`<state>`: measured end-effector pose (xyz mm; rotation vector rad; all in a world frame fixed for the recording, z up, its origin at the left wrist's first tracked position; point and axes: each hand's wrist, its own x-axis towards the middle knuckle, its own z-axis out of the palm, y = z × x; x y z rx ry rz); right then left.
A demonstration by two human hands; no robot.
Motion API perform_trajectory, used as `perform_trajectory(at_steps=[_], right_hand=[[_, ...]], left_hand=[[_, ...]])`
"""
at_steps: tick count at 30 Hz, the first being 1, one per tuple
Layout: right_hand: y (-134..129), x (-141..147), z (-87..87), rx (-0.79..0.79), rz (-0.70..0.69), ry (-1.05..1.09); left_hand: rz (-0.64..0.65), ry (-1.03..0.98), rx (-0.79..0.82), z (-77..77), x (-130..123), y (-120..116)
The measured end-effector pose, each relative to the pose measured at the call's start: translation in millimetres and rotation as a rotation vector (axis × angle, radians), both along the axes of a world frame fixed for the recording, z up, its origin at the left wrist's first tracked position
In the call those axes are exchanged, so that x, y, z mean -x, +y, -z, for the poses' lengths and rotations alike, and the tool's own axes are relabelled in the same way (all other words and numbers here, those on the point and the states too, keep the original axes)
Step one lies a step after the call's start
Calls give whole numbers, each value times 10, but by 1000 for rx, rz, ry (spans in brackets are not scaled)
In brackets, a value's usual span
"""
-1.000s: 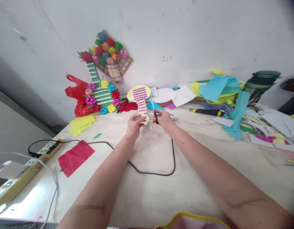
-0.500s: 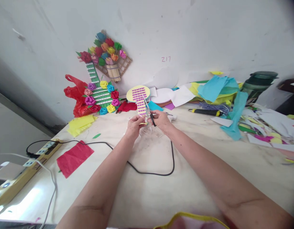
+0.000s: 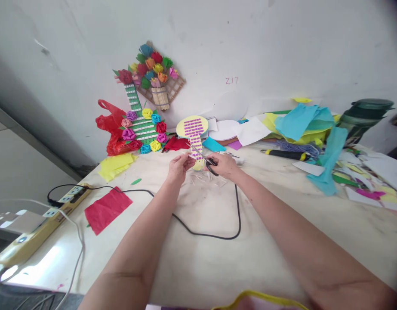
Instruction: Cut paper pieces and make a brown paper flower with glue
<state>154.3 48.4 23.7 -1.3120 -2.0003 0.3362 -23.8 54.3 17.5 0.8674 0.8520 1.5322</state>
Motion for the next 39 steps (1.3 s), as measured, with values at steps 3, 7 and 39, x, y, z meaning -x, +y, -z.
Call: perform_trajectory(at_steps=[3, 7, 39], right_hand=[[-36, -24, -26, -22, -7, -128], [-50, -52, -40, -48, -58, -273], [-73, -70, -68, -169, -74, -515]], left_hand=[[-46, -5, 31, -7, 50, 12], [-79, -11, 50, -7, 107, 17], [-103, 15, 188, -9, 174, 50]])
